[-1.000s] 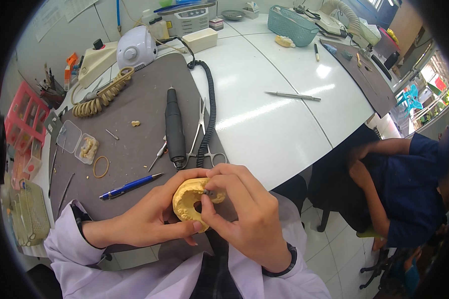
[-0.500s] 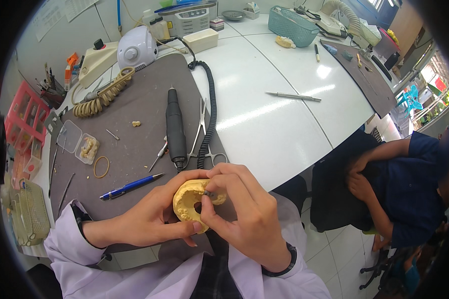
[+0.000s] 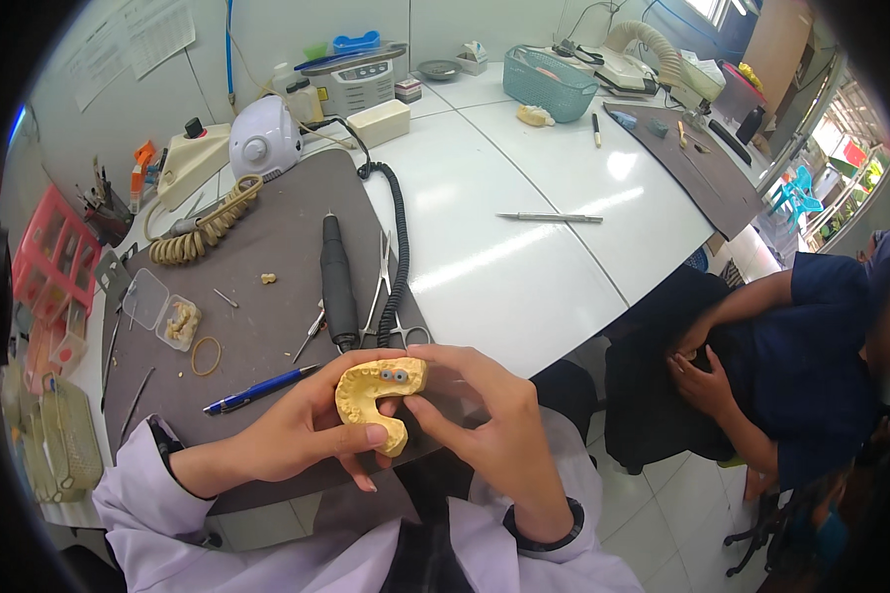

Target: The person uses a rotary handpiece to grind and shape a small tooth-like object held in their left hand. They then pick up a yellow dental cast and insert the shaped object into a socket, checking the fit by hand.

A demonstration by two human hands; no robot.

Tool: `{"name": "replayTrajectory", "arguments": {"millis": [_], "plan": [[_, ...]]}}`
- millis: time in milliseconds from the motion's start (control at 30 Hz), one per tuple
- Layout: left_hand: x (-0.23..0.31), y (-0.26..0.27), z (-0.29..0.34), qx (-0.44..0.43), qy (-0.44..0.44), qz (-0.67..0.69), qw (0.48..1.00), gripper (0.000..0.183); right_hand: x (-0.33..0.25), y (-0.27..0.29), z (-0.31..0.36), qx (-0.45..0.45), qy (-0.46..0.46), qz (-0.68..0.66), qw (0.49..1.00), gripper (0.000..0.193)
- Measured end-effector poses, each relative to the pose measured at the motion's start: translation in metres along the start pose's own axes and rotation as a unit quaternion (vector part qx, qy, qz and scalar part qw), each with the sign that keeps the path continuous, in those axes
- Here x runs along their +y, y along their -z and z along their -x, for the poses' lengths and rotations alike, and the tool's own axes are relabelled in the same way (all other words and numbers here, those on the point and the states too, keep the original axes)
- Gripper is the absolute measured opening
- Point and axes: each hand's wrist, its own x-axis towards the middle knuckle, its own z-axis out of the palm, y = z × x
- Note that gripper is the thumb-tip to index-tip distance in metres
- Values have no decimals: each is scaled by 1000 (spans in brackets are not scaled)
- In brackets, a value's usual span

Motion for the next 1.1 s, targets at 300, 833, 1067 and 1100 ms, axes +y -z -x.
{"name": "replayTrajectory", "arguments": {"millis": [300, 833, 1067, 1100], "plan": [[2, -2, 1, -21, -54, -25, 998, 69, 0, -2, 5, 27, 1, -43, 999, 33], [-8, 2, -6, 35, -135, -118, 983, 65, -2, 9, -6, -24, 135, 218, 966, 35], [-10, 6, -9, 91, -160, -108, 977, 61, 3, 9, -23, -36, 254, 404, 878, 40], [-9, 5, -10, 94, -157, -105, 977, 62, 2, 9, -22, -36, 250, 418, 873, 40]]}}
